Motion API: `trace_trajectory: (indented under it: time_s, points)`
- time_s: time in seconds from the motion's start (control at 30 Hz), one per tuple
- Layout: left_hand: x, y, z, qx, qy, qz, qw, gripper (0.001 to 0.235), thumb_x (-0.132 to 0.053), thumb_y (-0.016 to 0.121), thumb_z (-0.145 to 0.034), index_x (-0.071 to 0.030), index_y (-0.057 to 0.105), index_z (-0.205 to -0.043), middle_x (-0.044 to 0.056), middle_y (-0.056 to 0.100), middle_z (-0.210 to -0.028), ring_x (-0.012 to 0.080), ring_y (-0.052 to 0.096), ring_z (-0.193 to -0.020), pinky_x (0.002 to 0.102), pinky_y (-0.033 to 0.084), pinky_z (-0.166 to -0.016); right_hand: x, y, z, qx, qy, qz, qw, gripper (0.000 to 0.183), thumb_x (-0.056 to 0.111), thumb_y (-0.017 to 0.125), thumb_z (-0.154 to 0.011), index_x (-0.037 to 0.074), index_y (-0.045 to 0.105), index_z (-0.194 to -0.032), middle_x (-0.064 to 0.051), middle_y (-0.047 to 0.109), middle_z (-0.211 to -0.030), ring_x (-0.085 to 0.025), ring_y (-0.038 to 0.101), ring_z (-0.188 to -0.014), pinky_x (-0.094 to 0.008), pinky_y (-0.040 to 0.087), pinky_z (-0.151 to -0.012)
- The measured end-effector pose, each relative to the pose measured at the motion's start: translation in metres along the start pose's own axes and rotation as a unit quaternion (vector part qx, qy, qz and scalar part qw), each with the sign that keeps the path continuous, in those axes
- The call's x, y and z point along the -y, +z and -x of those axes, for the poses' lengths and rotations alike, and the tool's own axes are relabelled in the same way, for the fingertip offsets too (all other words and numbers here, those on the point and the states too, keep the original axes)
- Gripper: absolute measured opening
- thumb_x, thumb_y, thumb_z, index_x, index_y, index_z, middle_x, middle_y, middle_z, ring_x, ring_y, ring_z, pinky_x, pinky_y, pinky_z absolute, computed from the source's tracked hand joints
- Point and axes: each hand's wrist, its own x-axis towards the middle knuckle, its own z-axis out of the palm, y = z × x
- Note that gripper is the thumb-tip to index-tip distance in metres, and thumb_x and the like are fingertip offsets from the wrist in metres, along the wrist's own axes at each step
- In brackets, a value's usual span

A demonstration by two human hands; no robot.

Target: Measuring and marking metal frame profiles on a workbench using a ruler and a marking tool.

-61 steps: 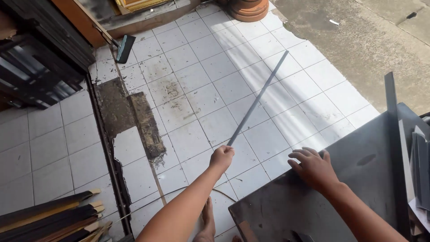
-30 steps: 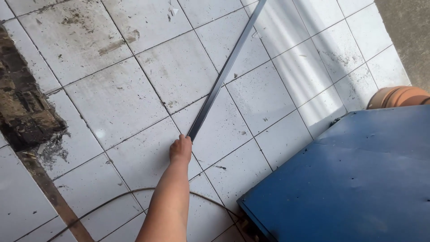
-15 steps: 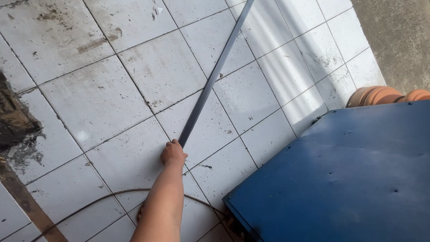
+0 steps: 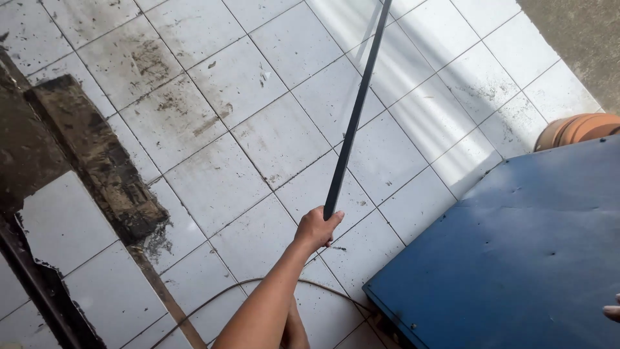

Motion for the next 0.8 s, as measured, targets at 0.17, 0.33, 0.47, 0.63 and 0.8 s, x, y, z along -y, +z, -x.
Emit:
trace_trajectory:
  time_s: [0.17, 0.33, 0.47, 0.63, 0.8]
  points:
    - [-0.159, -0.026, 0.149, -0.011, -0.018, 0.077, 0.997, 0.028, -0.037, 0.048, -0.083, -0.009, 0.05, -0.083, 0.003, 0.053, -0.057, 0.012, 0.049, -0.048, 0.024, 0.038, -0.046, 0.068, -0.111, -0.004, -0.025, 0.033, 0.023, 0.999, 0.036, 0.034, 0.034, -0.078, 0.043, 0.069, -0.083, 0.019, 0.068, -0.09, -0.006, 0.055, -0.102, -0.04, 0.027, -0.105]
    - [-0.267, 0.0, 0.291, -0.017, -0.007, 0.121, 0.992, 0.027, -0.032, 0.048, -0.085, -0.006, 0.052, -0.092, 0.002, 0.047, -0.063, 0.0109, 0.039, -0.052, 0.023, 0.035, -0.048, 0.092, -0.186, 0.005, 0.067, 0.046, -0.035, 0.996, 0.039, 0.045, 0.029, -0.081, 0.04, 0.066, -0.093, 0.022, 0.064, -0.096, -0.001, 0.047, -0.108, -0.05, 0.003, -0.112]
    - [-0.309, 0.053, 0.385, -0.058, -0.02, 0.147, 0.987, 0.029, -0.033, 0.049, -0.084, -0.005, 0.053, -0.09, 0.002, 0.048, -0.062, 0.0096, 0.039, -0.05, 0.021, 0.034, -0.044, 0.095, -0.223, 0.013, 0.012, 0.134, -0.38, 0.915, 0.048, 0.04, 0.028, -0.083, 0.02, 0.071, -0.091, 0.006, 0.069, -0.099, -0.007, 0.055, -0.105, -0.041, 0.0, -0.11]
    - [-0.326, 0.142, 0.49, -0.094, -0.056, 0.069, 0.992, 0.032, -0.039, 0.044, -0.084, -0.01, 0.055, -0.092, 0.0, 0.053, -0.063, 0.0111, 0.047, -0.054, 0.025, 0.038, -0.05, 0.132, -0.322, 0.077, 0.197, 0.239, -0.646, 0.698, 0.056, 0.048, 0.027, -0.087, 0.004, 0.061, -0.092, -0.007, 0.057, -0.07, -0.017, 0.052, -0.063, -0.028, 0.046, -0.069]
    - [-0.302, 0.183, 0.526, 0.14, -0.032, 0.072, 0.987, 0.063, -0.058, 0.018, -0.082, -0.02, 0.036, -0.129, 0.006, 0.067, -0.083, 0.0146, 0.061, -0.057, 0.021, 0.046, -0.047, 0.1, -0.327, 0.141, 0.176, 0.184, -0.741, 0.622, 0.016, 0.017, 0.059, -0.084, 0.002, 0.055, -0.08, -0.005, 0.055, -0.067, -0.011, 0.047, -0.052, -0.023, 0.044, -0.052]
